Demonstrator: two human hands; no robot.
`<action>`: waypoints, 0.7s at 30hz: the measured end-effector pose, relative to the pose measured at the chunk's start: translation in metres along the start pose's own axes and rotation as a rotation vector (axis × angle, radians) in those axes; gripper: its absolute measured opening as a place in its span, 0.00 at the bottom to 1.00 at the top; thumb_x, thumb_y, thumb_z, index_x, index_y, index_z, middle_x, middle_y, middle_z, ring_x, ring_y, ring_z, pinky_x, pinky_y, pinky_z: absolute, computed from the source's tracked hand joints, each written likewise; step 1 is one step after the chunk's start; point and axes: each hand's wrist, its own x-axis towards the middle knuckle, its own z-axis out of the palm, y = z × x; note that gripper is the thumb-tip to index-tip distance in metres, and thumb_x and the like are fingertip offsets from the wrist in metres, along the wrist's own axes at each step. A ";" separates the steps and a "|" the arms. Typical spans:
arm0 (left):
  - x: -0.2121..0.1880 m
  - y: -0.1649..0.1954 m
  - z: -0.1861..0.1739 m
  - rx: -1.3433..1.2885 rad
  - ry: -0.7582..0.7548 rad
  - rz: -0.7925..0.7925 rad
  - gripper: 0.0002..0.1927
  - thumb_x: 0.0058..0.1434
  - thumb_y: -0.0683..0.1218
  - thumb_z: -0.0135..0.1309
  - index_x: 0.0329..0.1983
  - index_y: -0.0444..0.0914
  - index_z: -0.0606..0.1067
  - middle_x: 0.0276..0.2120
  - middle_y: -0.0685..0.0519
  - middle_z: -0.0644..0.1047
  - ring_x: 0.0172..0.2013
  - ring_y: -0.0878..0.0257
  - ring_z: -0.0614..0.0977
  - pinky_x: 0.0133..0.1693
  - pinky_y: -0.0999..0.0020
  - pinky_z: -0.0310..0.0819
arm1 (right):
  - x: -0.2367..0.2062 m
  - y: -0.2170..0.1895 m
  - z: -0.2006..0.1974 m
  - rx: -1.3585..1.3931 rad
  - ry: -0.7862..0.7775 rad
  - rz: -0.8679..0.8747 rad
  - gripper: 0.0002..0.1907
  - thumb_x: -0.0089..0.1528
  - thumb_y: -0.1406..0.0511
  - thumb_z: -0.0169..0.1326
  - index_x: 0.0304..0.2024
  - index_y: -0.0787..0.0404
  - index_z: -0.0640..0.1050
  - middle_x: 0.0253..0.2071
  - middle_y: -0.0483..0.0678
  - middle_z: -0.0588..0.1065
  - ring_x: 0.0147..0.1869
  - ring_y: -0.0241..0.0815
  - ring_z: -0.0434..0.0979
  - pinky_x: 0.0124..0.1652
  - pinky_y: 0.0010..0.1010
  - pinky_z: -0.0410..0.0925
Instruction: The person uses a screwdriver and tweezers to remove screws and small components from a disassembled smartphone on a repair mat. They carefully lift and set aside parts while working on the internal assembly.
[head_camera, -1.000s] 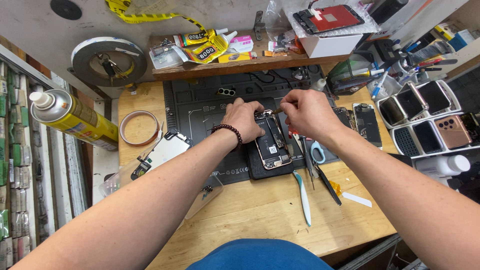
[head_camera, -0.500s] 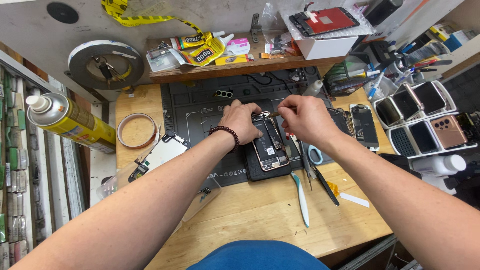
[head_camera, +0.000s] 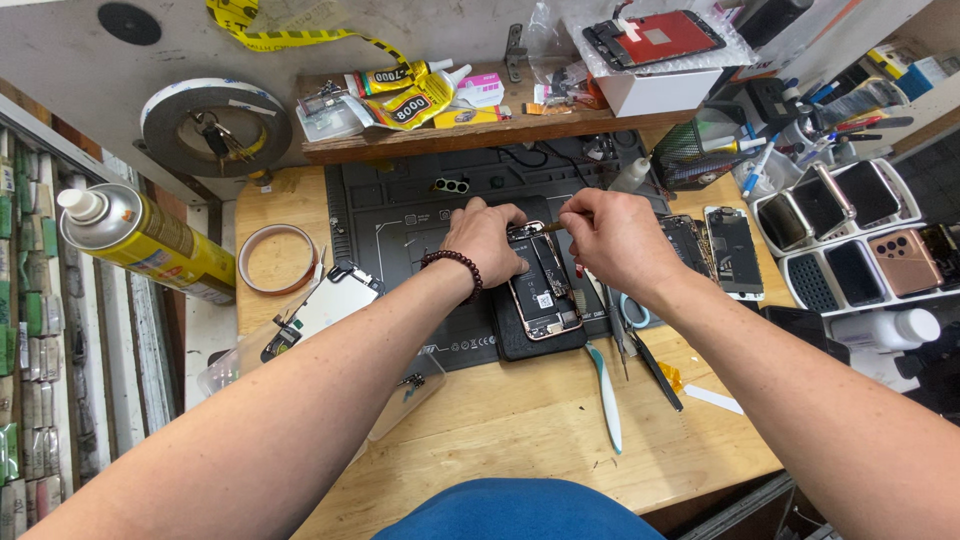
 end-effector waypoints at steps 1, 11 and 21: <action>0.000 0.000 0.000 -0.001 -0.002 -0.005 0.35 0.47 0.50 0.73 0.60 0.55 0.75 0.59 0.52 0.69 0.65 0.52 0.66 0.64 0.58 0.67 | 0.001 -0.001 -0.001 -0.046 0.002 -0.036 0.10 0.66 0.64 0.54 0.43 0.65 0.82 0.25 0.52 0.80 0.27 0.41 0.83 0.31 0.33 0.74; -0.001 0.002 -0.001 0.003 -0.006 -0.005 0.35 0.47 0.50 0.73 0.61 0.55 0.75 0.59 0.52 0.69 0.65 0.52 0.66 0.64 0.58 0.67 | 0.011 -0.001 -0.008 -0.055 -0.045 -0.040 0.10 0.65 0.64 0.54 0.41 0.64 0.82 0.27 0.52 0.81 0.30 0.41 0.85 0.34 0.34 0.76; 0.001 0.000 0.000 0.007 -0.010 -0.010 0.36 0.47 0.50 0.73 0.61 0.56 0.74 0.60 0.52 0.68 0.65 0.51 0.66 0.64 0.57 0.67 | 0.007 0.000 -0.005 -0.068 -0.024 -0.033 0.11 0.66 0.64 0.54 0.42 0.64 0.82 0.25 0.52 0.81 0.28 0.39 0.84 0.32 0.31 0.74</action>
